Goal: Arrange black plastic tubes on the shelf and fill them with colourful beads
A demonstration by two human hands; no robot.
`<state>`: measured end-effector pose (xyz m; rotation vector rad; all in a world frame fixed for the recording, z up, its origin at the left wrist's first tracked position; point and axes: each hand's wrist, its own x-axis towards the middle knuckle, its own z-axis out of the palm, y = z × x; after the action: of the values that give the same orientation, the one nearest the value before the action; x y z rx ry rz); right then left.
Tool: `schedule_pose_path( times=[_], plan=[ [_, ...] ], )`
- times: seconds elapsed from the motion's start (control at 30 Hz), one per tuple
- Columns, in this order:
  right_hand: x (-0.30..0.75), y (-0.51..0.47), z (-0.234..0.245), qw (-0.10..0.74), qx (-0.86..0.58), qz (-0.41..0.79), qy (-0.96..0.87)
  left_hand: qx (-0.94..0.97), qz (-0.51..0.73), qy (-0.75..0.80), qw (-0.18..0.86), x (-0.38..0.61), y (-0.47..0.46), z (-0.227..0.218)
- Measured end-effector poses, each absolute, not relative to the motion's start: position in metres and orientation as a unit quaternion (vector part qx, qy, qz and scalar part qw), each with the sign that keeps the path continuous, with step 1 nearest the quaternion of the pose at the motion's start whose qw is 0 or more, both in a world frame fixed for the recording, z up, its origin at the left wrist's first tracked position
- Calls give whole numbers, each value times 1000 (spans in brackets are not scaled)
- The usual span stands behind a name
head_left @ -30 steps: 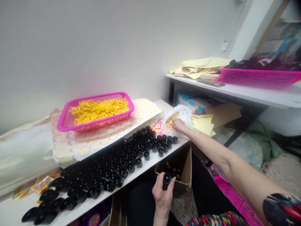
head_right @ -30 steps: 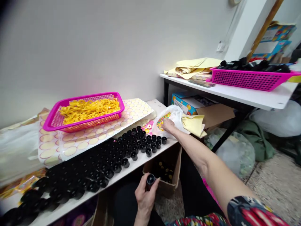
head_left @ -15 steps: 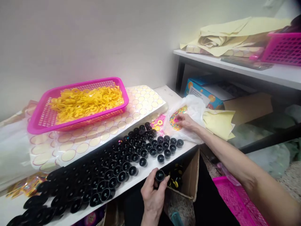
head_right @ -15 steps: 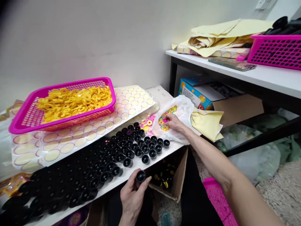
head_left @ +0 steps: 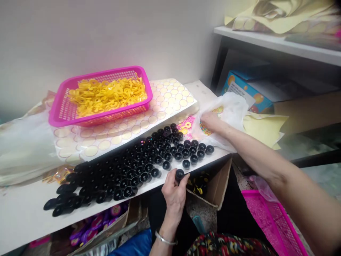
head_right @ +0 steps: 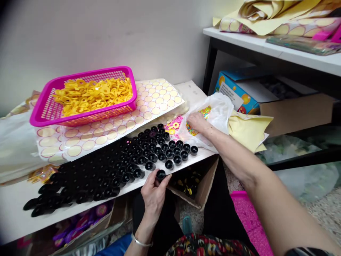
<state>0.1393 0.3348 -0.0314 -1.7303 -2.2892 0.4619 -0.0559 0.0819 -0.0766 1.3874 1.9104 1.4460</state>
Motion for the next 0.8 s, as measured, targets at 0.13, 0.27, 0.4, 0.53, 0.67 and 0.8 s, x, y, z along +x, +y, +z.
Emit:
schedule_pose_path(
  times=[0.13, 0.27, 0.4, 0.53, 0.67, 0.8],
  plan=[
    [146, 336, -31, 159, -575, 217, -773, 494, 538, 654, 195, -51, 91, -48],
    [162, 333, -31, 237, -554, 292, -743, 526, 500, 620, 298, -37, 141, -12],
    [173, 326, -27, 322, -536, 323, -711, 591, 419, 588, 360, -14, 218, -1],
    [179, 317, -13, 367, -504, 338, -705, 641, 346, 601, 329, 5, 271, -8],
    [175, 306, 8, 334, -451, 266, -784, 677, 312, 604, 282, 14, 284, -11],
    [159, 292, 27, 164, -422, 51, -890, 681, 308, 608, 269, 17, 283, -13]
  ],
)
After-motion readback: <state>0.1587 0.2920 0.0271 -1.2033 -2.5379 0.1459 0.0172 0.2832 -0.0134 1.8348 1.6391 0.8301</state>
